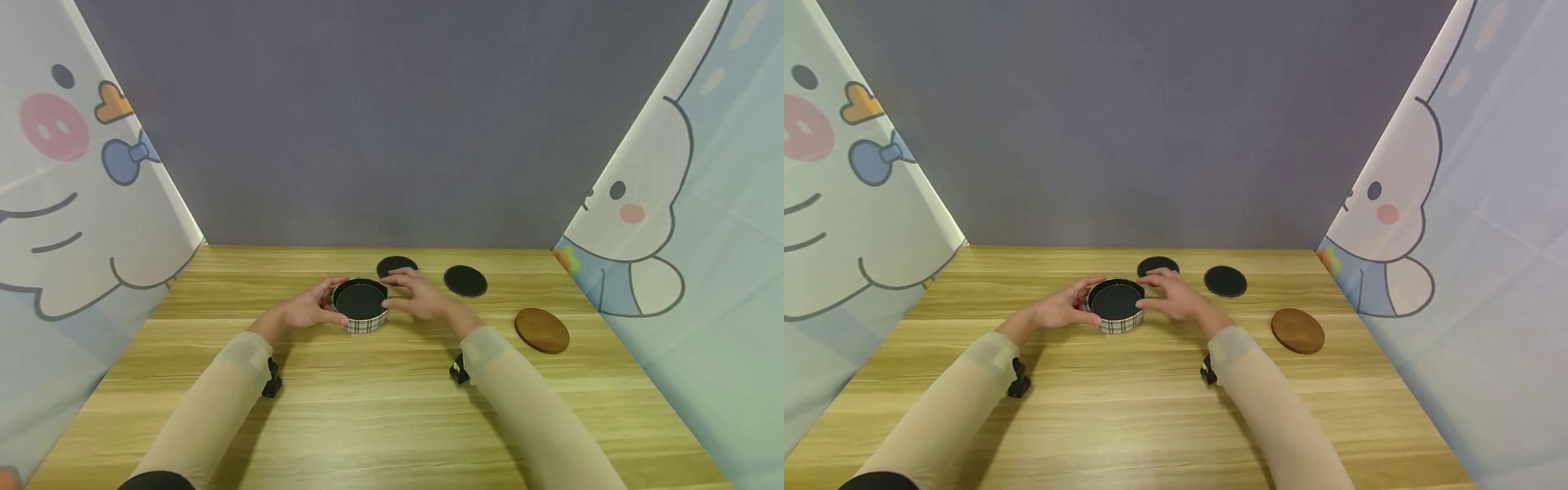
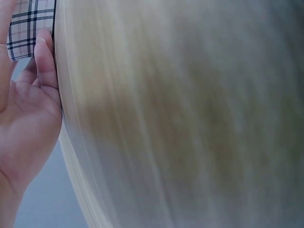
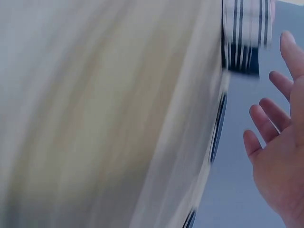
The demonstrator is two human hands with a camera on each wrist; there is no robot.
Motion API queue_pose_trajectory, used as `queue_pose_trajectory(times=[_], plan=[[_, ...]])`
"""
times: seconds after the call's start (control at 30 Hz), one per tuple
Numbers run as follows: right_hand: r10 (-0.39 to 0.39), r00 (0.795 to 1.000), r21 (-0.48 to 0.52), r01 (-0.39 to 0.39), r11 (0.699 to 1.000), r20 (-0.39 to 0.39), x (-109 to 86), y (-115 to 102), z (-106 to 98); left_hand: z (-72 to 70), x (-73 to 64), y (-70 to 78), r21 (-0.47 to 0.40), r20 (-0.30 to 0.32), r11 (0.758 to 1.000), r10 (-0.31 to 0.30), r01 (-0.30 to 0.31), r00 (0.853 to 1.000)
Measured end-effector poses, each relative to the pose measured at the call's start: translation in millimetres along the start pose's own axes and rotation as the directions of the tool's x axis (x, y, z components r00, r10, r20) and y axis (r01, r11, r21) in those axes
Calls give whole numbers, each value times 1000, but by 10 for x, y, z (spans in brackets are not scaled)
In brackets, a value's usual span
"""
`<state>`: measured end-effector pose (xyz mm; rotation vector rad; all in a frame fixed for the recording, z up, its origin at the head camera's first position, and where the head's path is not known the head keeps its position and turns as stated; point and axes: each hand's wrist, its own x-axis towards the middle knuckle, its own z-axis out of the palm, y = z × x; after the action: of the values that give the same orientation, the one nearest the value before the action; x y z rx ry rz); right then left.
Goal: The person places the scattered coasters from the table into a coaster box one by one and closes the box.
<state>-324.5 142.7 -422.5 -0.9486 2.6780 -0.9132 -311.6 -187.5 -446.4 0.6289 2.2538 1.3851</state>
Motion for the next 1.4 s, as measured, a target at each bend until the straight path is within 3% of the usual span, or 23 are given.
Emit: queue_pose_trajectory(times=[0.2, 0.4, 0.63, 1.03, 1.23, 1.4], plan=[[102, 993, -8, -102, 995, -66, -243, 302, -275, -6, -17, 11, -13, -2, 1000, -4, 4, 1000], [145, 981, -52, -153, 987, -128, -417, 616, -442, -5, -20, 5, -5, -2, 1000, -2, 2, 1000], [251, 948, -50, -265, 963, -193, -522, 897, -571, 18, -20, 7, -15, 0, 1000, -4, 4, 1000], [390, 913, -183, -407, 895, -124, -575, 1073, -668, 40, 7, -14, -16, -8, 1000, 0, 0, 1000], [430, 899, -176, -438, 882, -82, -549, 1066, -703, 12, 22, -13, -7, -8, 1000, 22, -22, 1000], [432, 901, -167, -434, 885, -49, -548, 1045, -709, -3, 11, -9, 5, -11, 1000, 30, -30, 999]])
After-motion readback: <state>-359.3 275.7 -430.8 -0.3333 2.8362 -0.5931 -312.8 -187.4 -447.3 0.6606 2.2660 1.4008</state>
